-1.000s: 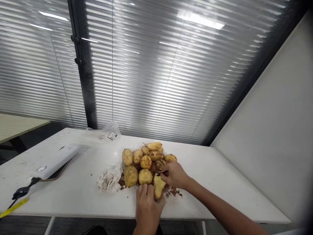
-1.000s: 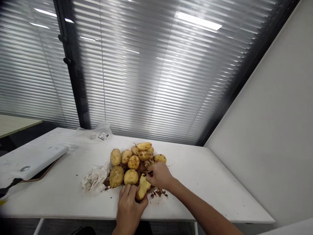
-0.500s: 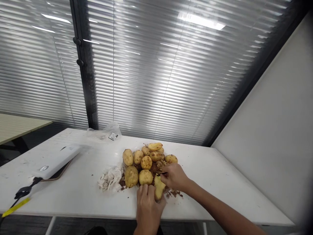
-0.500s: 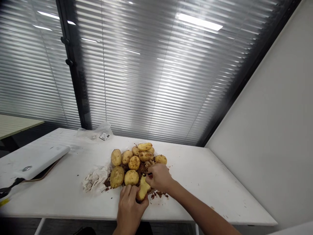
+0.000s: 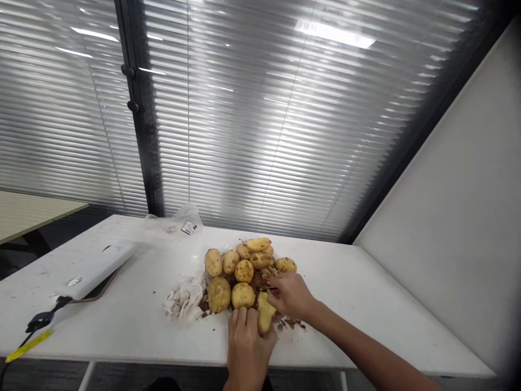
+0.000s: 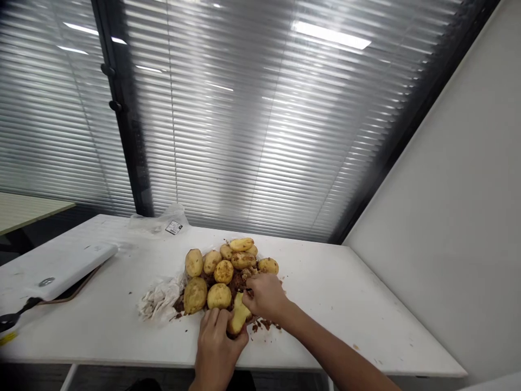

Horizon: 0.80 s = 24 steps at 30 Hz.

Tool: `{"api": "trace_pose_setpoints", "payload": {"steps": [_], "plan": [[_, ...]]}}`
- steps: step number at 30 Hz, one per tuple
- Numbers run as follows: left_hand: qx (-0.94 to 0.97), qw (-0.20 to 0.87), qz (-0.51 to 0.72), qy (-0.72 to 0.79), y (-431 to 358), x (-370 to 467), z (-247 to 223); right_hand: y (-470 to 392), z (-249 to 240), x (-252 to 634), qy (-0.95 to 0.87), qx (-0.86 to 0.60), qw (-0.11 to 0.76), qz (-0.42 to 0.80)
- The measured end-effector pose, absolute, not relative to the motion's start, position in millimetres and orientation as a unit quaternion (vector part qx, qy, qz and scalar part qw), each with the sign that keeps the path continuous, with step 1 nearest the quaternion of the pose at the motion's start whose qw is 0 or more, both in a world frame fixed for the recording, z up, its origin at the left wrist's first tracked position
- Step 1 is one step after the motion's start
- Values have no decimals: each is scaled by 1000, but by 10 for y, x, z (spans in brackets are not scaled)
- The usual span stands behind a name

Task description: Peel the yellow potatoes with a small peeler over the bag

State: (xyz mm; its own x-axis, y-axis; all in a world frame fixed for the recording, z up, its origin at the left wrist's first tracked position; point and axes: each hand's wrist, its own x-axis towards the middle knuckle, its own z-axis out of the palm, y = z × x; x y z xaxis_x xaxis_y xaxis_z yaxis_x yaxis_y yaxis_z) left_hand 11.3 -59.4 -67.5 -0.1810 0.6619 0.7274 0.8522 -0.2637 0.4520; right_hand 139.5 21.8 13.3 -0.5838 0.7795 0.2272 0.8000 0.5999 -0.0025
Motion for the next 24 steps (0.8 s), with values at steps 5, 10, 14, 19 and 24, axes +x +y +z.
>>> {"api": "trace_pose_setpoints", "payload": {"steps": [5, 10, 14, 19, 24], "plan": [[-636, 98, -484, -593, -599, 113, -683, 213, 112, 1404, -895, -431, 101, -59], [-627, 100, -491, -596, -591, 125, -665, 186, 101, 1376, -893, -431, 104, -73], [-632, 79, -488, -596, -595, 116, -671, 162, 92, 1384, -893, -432, 101, -74], [-640, 90, -477, -595, -598, 98, -699, 159, 65, 1388, -888, -440, 106, -78], [-633, 94, -483, -597, -594, 105, -704, 122, 45, 1378, -886, -442, 115, -84]]}}
